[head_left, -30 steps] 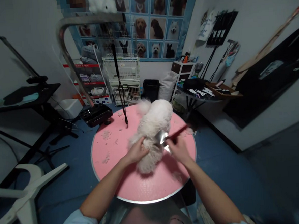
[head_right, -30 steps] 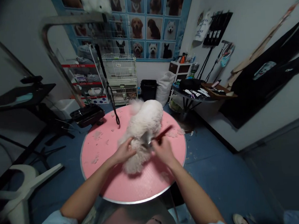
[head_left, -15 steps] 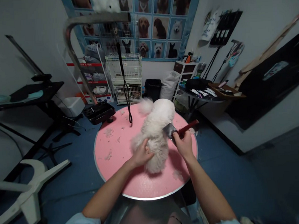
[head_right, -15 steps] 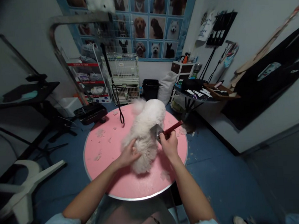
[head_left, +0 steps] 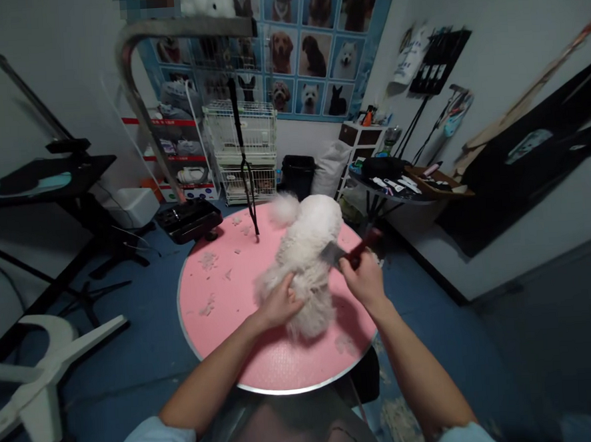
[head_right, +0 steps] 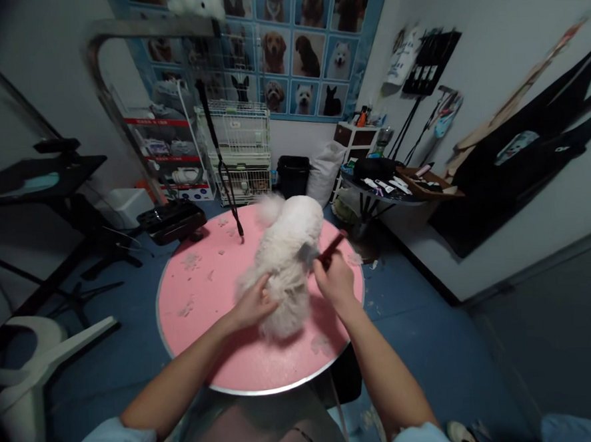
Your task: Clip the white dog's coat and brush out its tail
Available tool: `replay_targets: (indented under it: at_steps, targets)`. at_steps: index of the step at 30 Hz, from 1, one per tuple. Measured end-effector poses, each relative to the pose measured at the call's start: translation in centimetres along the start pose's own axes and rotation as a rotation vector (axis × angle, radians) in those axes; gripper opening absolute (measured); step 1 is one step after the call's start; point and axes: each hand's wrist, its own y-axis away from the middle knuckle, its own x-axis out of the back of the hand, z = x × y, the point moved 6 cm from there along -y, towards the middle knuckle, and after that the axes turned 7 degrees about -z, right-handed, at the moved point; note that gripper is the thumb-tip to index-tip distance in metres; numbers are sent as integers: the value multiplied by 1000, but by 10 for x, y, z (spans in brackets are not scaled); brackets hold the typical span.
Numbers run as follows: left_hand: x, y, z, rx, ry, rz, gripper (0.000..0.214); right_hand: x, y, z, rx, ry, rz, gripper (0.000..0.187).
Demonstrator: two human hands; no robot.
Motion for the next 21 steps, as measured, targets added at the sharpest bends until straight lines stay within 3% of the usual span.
replay_targets:
  at_steps: [2,5,6,9,10,13,14,17,18,21]
  targets:
    - [-1,0,1,-5,10,0,63,0,-1,-1,14,-60,-17,22]
    - [-2,0,0,-22,19,-2,64,-12,-1,-4,78,-63,-297,18]
    - [-2,0,0,-19,17,-4,64,-8,-2,-1,52,-11,-270,18]
    - [-6,-1,-1,-4,10,-8,66,13,-4,5,-56,46,17,21]
    - [-8,0,-1,-7,13,-10,67,11,-4,3,-33,5,10,22]
    - [-15,3,1,-44,44,41,69,-14,-6,-10,100,-102,-266,19]
    - [-16,5,-1,-52,58,87,70,-18,-7,-11,100,-85,-285,18]
    - [-22,12,-12,-39,114,250,61,-7,-14,-4,-16,-21,-47,19]
    - [-25,14,-16,-34,134,296,53,-5,-16,-5,-6,-33,-30,20]
    - [-29,18,-23,-49,163,380,25,-17,-20,-19,147,-42,-290,18]
